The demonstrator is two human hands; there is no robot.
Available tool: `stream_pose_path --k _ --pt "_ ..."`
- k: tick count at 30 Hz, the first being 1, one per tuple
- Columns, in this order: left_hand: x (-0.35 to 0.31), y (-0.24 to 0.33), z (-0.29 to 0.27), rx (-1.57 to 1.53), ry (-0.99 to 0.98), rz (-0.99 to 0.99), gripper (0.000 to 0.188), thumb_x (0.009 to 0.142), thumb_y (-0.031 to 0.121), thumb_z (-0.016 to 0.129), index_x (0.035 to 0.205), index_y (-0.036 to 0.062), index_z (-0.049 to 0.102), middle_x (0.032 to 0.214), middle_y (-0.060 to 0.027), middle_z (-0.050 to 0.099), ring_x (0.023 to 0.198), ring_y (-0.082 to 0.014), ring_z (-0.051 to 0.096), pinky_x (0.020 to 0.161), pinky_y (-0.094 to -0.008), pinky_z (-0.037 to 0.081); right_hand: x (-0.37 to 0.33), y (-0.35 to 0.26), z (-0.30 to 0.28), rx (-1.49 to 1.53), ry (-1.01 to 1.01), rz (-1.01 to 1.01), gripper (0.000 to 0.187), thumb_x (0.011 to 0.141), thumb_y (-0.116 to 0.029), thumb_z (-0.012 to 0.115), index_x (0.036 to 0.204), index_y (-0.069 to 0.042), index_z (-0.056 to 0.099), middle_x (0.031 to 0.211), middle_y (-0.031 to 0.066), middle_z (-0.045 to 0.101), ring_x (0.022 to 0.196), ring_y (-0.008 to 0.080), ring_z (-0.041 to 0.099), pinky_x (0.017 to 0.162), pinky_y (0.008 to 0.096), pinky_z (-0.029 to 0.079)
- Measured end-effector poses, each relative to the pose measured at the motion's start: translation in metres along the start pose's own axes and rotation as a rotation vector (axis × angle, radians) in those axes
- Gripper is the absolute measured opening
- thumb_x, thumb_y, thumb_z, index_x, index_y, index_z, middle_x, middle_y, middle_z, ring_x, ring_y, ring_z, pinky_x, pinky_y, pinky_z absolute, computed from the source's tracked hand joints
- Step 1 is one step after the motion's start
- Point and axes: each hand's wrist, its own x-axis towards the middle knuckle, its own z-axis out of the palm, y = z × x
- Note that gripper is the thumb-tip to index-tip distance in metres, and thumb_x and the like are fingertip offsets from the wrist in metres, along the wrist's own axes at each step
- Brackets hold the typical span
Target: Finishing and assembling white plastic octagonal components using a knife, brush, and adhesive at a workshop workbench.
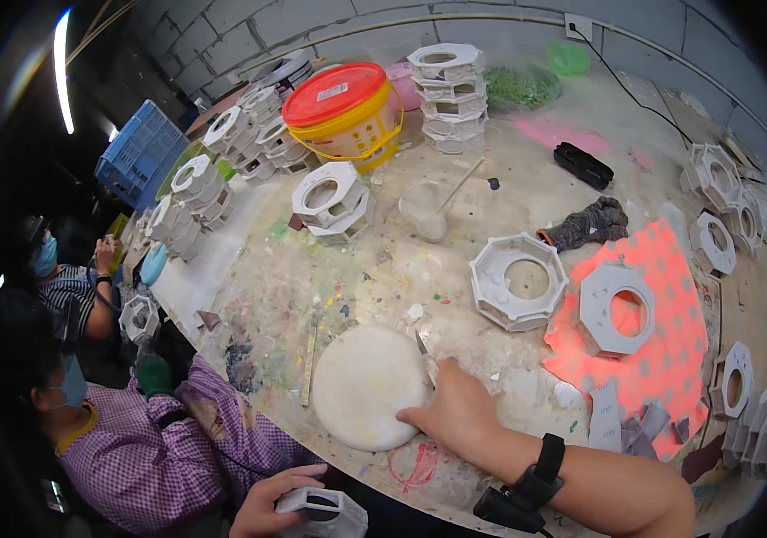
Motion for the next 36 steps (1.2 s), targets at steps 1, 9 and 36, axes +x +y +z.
stream_pose_path --k 1,9,36 --pt "0.002 0.005 0.0 0.017 -0.009 0.005 0.047 0.066 0.002 0.06 0.113 -0.0027 0.061 0.132 -0.0187 0.053 0.114 -0.0241 0.058 0.097 -0.0324 0.043 0.003 0.003 0.0 -0.011 0.007 0.011 0.07 0.062 -0.044 0.083 0.097 0.007 0.05 0.09 0.025 0.063 0.084 0.037 0.064 0.074 0.0419 0.051" --pt "-0.014 0.048 -0.014 0.07 0.055 0.02 0.048 0.066 0.004 0.06 0.114 -0.0015 0.061 0.128 -0.0172 0.057 0.11 -0.0241 0.061 0.092 -0.0313 0.046 0.004 -0.016 -0.009 0.02 -0.081 0.035 0.062 0.066 -0.035 0.081 0.1 0.007 0.052 0.1 0.0275 0.062 0.098 0.0398 0.061 0.084 0.0438 0.049" --pt "0.033 -0.024 -0.167 0.168 0.249 0.09 0.041 0.073 0.017 0.062 0.112 0.0051 0.062 0.1 -0.0219 0.062 0.096 -0.0393 0.059 0.083 -0.0422 0.048 0.029 -0.031 -0.008 -0.17 0.268 -0.052 0.05 0.07 -0.01 0.074 0.115 0.002 0.054 0.092 0.0188 0.063 0.079 0.0299 0.061 0.068 0.0368 0.049"
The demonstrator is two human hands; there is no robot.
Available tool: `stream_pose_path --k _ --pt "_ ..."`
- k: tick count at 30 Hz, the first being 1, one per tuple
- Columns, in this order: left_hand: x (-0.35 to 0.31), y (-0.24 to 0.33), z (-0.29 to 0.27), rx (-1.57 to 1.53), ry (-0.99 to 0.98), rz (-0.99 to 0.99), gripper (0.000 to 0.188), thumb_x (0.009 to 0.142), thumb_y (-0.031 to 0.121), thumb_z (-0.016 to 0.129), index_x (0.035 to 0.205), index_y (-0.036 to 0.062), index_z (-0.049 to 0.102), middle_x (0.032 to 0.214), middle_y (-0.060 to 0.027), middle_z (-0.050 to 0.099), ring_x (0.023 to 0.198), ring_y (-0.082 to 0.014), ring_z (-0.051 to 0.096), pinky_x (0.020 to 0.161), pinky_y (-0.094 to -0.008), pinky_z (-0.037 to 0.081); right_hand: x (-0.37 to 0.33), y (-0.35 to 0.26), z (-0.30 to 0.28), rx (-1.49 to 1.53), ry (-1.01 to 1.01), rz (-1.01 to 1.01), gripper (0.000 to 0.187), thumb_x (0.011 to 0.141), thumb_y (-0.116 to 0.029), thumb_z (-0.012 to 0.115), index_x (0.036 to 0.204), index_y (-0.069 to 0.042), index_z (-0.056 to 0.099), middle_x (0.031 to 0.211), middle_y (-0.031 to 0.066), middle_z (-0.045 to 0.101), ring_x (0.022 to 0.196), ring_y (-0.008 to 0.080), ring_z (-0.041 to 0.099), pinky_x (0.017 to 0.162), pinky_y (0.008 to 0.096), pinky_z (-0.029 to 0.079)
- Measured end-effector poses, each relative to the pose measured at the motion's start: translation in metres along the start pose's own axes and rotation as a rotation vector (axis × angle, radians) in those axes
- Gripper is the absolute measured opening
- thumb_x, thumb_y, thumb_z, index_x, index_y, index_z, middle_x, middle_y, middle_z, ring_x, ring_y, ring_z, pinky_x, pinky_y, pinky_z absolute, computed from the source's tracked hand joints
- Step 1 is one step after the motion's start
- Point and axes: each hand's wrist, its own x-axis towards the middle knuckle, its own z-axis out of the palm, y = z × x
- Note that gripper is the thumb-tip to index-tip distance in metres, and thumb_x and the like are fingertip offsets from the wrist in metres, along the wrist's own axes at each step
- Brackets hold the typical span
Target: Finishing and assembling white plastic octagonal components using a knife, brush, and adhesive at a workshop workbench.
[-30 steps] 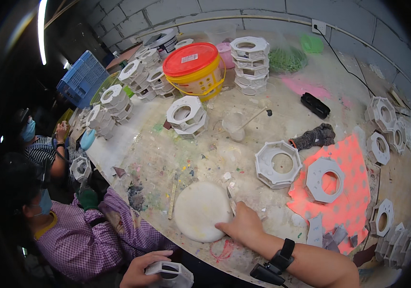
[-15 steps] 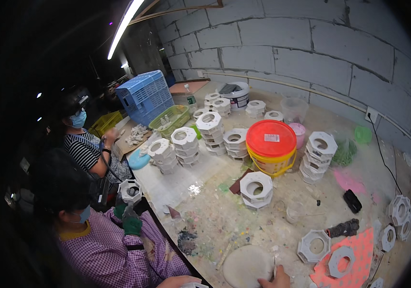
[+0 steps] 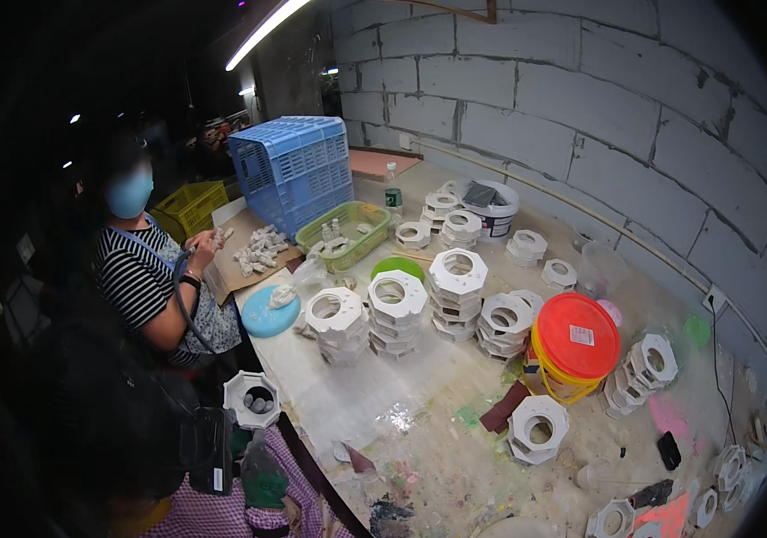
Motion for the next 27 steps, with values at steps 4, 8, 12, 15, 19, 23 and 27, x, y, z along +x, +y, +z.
stream_pose_path --k 4,8,12,15,19,23,27 --pt "0.008 -0.017 -0.013 -0.086 0.018 -0.002 0.038 0.074 0.019 0.063 0.109 0.0029 0.062 0.098 -0.0216 0.061 0.096 -0.0391 0.059 0.083 -0.0417 0.047 0.009 -0.009 -0.004 -0.088 -0.038 -0.017 0.051 0.07 -0.013 0.075 0.115 0.002 0.054 0.091 0.0204 0.061 0.083 0.0348 0.059 0.071 0.0413 0.048" --pt "0.009 -0.024 -0.027 -0.116 0.061 -0.056 0.038 0.074 0.021 0.063 0.108 0.0036 0.061 0.1 -0.0207 0.061 0.096 -0.0387 0.059 0.083 -0.0411 0.047 0.02 -0.034 -0.013 -0.34 -0.065 -0.154 0.051 0.071 -0.016 0.075 0.115 0.002 0.054 0.092 0.023 0.061 0.085 0.0405 0.058 0.075 0.0469 0.047" --pt "0.011 -0.023 -0.046 -0.175 0.079 -0.103 0.039 0.073 0.021 0.062 0.109 0.0048 0.061 0.101 -0.0202 0.062 0.095 -0.0383 0.059 0.082 -0.0413 0.048 0.039 -0.084 -0.027 -0.527 -0.244 -0.033 0.053 0.075 -0.022 0.072 0.119 0.002 0.053 0.103 0.0272 0.06 0.094 0.0444 0.057 0.083 0.0506 0.046" --pt "0.009 -0.021 -0.053 -0.157 0.063 -0.124 0.04 0.072 0.019 0.061 0.109 0.0055 0.061 0.1 -0.02 0.063 0.094 -0.0378 0.06 0.081 -0.0416 0.048 0.09 -0.152 -0.037 -0.389 -0.325 -0.25 0.055 0.074 -0.028 0.075 0.118 -0.001 0.054 0.097 0.0206 0.064 0.088 0.0379 0.062 0.077 0.0446 0.049" --pt "0.014 0.004 -0.068 -0.154 0.059 -0.15 0.038 0.072 0.018 0.06 0.108 0.0052 0.062 0.098 -0.0202 0.063 0.092 -0.0379 0.061 0.08 -0.0419 0.049 0.166 -0.266 -0.051 -0.21 -0.41 -0.376 0.032 0.083 -0.019 0.065 0.112 -0.008 0.058 0.087 0.0127 0.067 0.077 0.0294 0.066 0.07 0.0379 0.051" --pt "0.008 -0.01 -0.059 -0.14 0.138 -0.15 0.037 0.071 0.015 0.06 0.106 0.005 0.062 0.097 -0.0204 0.063 0.091 -0.0382 0.062 0.08 -0.0421 0.049 0.258 -0.373 -0.021 -0.185 -0.364 -0.67 0.021 0.086 -0.019 0.058 0.098 -0.002 0.055 0.084 0.0196 0.065 0.082 0.0368 0.064 0.072 0.043 0.05" --pt "0.01 -0.014 -0.061 -0.139 0.065 -0.143 0.036 0.071 0.013 0.06 0.106 0.0057 0.063 0.098 -0.0208 0.064 0.093 -0.0379 0.062 0.081 -0.0424 0.049 0.318 -0.41 0.015 -0.085 -0.239 -0.56 0.024 0.082 -0.017 0.059 0.101 -0.002 0.06 0.081 0.02 0.065 0.076 0.0337 0.065 0.068 0.043 0.052"
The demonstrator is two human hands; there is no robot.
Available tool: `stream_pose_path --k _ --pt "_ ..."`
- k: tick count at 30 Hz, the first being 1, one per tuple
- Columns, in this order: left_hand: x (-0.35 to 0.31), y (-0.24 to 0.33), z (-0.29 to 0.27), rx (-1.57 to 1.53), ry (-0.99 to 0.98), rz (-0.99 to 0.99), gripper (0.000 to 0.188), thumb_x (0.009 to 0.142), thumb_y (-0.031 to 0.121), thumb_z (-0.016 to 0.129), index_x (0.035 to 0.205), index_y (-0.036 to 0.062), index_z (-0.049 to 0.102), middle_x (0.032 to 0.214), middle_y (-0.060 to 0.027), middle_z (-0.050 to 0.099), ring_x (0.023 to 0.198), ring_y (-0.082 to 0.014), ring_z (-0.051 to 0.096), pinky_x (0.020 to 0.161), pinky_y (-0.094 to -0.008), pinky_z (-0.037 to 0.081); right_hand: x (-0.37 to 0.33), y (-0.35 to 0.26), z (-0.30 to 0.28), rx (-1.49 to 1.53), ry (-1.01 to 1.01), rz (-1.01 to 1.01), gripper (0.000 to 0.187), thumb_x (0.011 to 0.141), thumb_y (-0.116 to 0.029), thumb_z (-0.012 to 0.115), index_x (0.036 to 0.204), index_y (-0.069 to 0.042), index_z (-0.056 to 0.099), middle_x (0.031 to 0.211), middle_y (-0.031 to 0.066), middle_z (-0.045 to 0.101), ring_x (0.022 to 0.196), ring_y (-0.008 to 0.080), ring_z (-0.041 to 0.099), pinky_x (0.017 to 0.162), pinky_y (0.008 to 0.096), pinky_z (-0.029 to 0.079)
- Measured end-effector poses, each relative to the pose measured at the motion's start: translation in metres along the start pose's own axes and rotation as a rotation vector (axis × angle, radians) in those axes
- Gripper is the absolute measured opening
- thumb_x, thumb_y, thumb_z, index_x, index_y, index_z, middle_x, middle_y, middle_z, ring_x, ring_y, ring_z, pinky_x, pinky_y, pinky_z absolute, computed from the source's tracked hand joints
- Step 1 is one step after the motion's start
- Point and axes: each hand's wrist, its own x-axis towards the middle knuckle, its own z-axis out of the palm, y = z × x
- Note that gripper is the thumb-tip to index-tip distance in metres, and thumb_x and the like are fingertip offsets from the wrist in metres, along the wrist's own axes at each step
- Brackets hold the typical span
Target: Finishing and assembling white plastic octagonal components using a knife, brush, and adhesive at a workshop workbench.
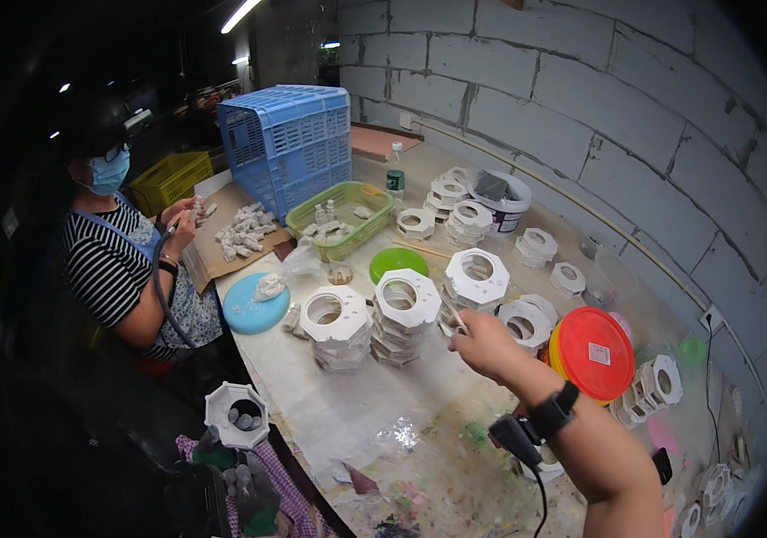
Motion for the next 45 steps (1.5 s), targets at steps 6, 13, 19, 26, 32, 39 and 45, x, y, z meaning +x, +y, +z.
stream_pose_path --k 6,13,19,26,32,39,45 --pt "-0.002 -0.007 0.008 0.05 0.103 0.041 0.034 0.073 0.014 0.06 0.106 0.008 0.063 0.097 -0.0206 0.065 0.091 -0.0386 0.063 0.076 -0.0441 0.05 0.03 0.053 0.103 0.152 0.147 0.135 0.038 0.077 -0.001 0.047 0.114 0.0 0.056 0.101 0.0127 0.066 0.059 0.0214 0.062 0.044 0.0329 0.049" --pt "0.006 -0.002 0.008 0.189 0.117 -0.028 0.029 0.076 0.019 0.064 0.104 0.0098 0.065 0.091 -0.021 0.065 0.087 -0.0399 0.063 0.074 -0.0459 0.05 0.027 0.048 0.1 0.237 0.407 0.108 0.031 0.078 -0.008 0.052 0.107 0.0 0.057 0.091 0.0214 0.067 0.089 0.0383 0.064 0.079 0.0438 0.05" --pt "-0.001 -0.016 0.015 0.242 0.066 -0.05 0.03 0.076 0.021 0.065 0.103 0.0091 0.065 0.091 -0.0223 0.065 0.086 -0.0402 0.063 0.073 -0.0458 0.05 0.069 -0.01 0.015 -0.397 0.235 0.023 0.025 0.079 -0.015 0.057 0.1 -0.003 0.061 0.094 0.0219 0.066 0.087 0.0377 0.065 0.074 0.0472 0.052" --pt "0.004 -0.013 0.016 0.224 0.053 -0.085 0.034 0.075 0.019 0.065 0.107 0.007 0.065 0.099 -0.0218 0.065 0.093 -0.0391 0.062 0.078 -0.0447 0.05 0.052 0.021 0.034 -0.158 0.237 0.059 0.023 0.076 -0.014 0.054 0.094 -0.003 0.062 0.089 0.0252 0.065 0.089 0.0418 0.062 0.081 0.0485 0.049" --pt "0.012 -0.011 0.014 0.251 -0.068 -0.09 0.038 0.074 0.018 0.065 0.11 0.0063 0.064 0.101 -0.0217 0.065 0.095 -0.0389 0.062 0.08 -0.0439 0.05 0.04 0.075 0.119 0.167 0.285 0.063 0.025 0.076 -0.012 0.054 0.098 0.0 0.06 0.092 0.0278 0.064 0.08 0.0403 0.065 0.07 0.0484 0.052" --pt "0.01 -0.016 0.016 0.298 -0.066 -0.11 0.037 0.074 0.012 0.063 0.111 0.0067 0.064 0.1 -0.0216 0.064 0.092 -0.0395 0.062 0.079 -0.0437 0.05 0.042 0.073 0.164 0.764 0.07 0.491 0.064 0.076 -0.011 0.063 0.136 -0.005 0.043 0.096 0.0177 0.06 0.059 0.0207 0.057 0.037 0.0322 0.044" --pt "0.014 -0.019 0.012 0.311 -0.12 -0.17 0.04 0.074 0.009 0.062 0.114 0.0085 0.062 0.104 -0.0217 0.064 0.096 -0.0382 0.062 0.081 -0.0423 0.05 0.05 0.063 0.163 0.943 0.145 0.464 0.068 0.076 -0.011 0.063 0.14 -0.008 0.039 0.101 0.0153 0.06 0.061 0.0193 0.055 0.036 0.0301 0.043"
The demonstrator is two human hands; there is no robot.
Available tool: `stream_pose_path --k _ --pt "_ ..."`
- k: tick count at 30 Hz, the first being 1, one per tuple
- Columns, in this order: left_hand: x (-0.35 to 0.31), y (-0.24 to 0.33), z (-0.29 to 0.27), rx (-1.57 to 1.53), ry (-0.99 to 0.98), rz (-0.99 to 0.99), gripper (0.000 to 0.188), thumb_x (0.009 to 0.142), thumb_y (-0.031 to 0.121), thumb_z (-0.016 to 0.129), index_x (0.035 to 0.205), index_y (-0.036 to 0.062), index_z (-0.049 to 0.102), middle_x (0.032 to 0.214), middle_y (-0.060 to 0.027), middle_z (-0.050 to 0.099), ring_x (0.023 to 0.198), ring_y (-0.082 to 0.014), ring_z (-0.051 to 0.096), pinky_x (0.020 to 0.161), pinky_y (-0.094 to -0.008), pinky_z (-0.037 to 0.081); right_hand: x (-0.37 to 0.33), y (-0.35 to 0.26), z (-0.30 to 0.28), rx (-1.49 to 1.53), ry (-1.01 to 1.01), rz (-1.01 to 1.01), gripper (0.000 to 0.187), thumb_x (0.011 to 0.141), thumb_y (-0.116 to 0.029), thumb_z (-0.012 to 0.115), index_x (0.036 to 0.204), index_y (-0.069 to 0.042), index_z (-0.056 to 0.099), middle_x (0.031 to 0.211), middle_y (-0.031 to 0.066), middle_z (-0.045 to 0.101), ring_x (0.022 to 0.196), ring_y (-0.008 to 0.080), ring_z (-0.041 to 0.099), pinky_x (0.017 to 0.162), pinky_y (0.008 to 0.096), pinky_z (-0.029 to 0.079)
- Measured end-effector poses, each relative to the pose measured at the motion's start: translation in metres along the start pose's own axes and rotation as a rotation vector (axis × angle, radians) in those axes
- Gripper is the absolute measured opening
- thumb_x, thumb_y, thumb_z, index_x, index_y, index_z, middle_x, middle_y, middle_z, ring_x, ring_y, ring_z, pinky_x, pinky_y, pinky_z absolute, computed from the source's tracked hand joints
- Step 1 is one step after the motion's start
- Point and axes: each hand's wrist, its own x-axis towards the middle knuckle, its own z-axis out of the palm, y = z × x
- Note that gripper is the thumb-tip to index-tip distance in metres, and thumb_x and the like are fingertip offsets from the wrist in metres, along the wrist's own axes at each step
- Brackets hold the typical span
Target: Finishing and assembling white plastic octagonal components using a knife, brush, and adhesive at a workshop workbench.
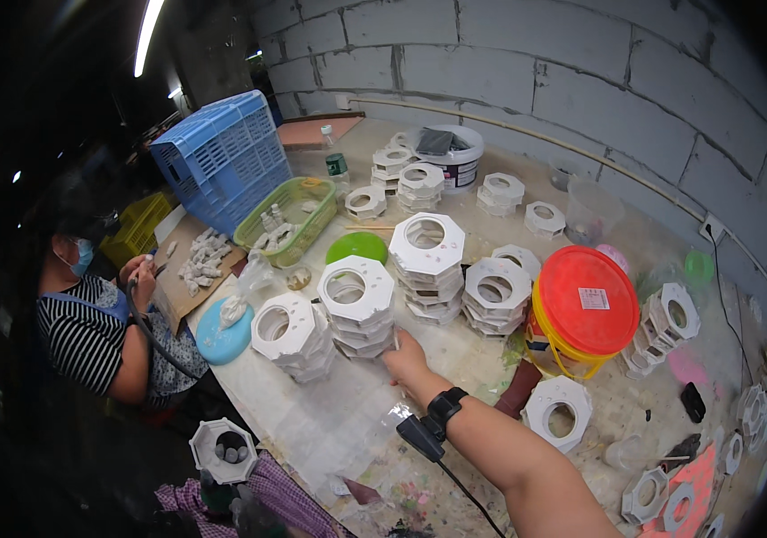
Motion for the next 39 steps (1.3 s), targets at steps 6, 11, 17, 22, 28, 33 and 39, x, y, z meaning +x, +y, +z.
stream_pose_path --k 6,11,17,22,28,33,39 --pt "0.001 -0.005 0.003 -0.005 0.012 -0.015 0.04 0.074 0.006 0.062 0.113 0.0096 0.063 0.102 -0.0198 0.065 0.097 -0.0376 0.062 0.081 -0.0419 0.05 0.017 0.015 0.009 0.004 -0.002 -0.02 0.066 0.077 -0.012 0.062 0.14 -0.012 0.041 0.097 0.0101 0.061 0.058 0.0159 0.053 0.035 0.0268 0.041" --pt "0.005 0.006 0.0 -0.048 0.014 -0.074 0.04 0.073 0.007 0.064 0.113 0.0102 0.064 0.101 -0.0202 0.065 0.099 -0.0373 0.062 0.083 -0.0416 0.049 0.015 0.004 0.013 0.024 0.001 -0.025 0.071 0.073 -0.005 0.052 0.143 -0.013 0.039 0.092 0.016 0.064 0.055 0.0223 0.057 0.037 0.0336 0.044" --pt "0.011 0.012 0.003 -0.027 -0.03 -0.156 0.041 0.073 0.01 0.065 0.114 0.0114 0.064 0.101 -0.0198 0.065 0.099 -0.0375 0.062 0.085 -0.0419 0.049 0.035 0.015 -0.006 -0.27 0.12 -0.229 0.055 0.075 -0.005 0.054 0.13 -0.009 0.052 0.09 0.0188 0.065 0.057 0.0254 0.061 0.044 0.0355 0.047" --pt "0.016 0.007 0.003 0.016 -0.085 -0.163 0.044 0.072 0.01 0.065 0.116 0.0116 0.063 0.106 -0.0201 0.064 0.101 -0.0373 0.061 0.087 -0.042 0.048 0.051 0.009 -0.023 -0.215 0.133 -0.164 0.052 0.073 -0.003 0.053 0.125 -0.007 0.055 0.093 0.0235 0.065 0.063 0.0307 0.065 0.05 0.039 0.05" --pt "0.022 -0.003 0.01 0.056 -0.103 -0.162 0.049 0.072 0.01 0.064 0.12 0.0109 0.06 0.112 -0.0211 0.062 0.105 -0.0381 0.059 0.09 -0.0424 0.047 0.06 0.003 -0.032 -0.243 0.095 -0.178 0.05 0.073 -0.007 0.054 0.123 -0.005 0.056 0.102 0.0238 0.064 0.085 0.0347 0.062 0.072 0.0406 0.048" --pt "0.025 0.0 0.003 0.092 -0.198 -0.185 0.049 0.072 0.009 0.063 0.122 0.0111 0.059 0.11 -0.0195 0.063 0.104 -0.0374 0.06 0.089 -0.0419 0.047 0.079 -0.014 -0.037 -0.28 0.063 -0.131 0.048 0.076 -0.01 0.053 0.124 -0.005 0.055 0.107 0.0233 0.064 0.101 0.0361 0.062 0.085 0.04 0.049" --pt "0.025 -0.011 -0.003 0.043 -0.137 -0.047 0.048 0.073 0.007 0.062 0.121 0.0112 0.059 0.109 -0.0194 0.063 0.102 -0.0369 0.061 0.087 -0.0406 0.048 0.11 -0.033 -0.031 -0.108 0.082 -0.023 0.05 0.077 -0.007 0.047 0.127 -0.008 0.054 0.091 0.0187 0.066 0.064 0.0276 0.066 0.051 0.0397 0.051"
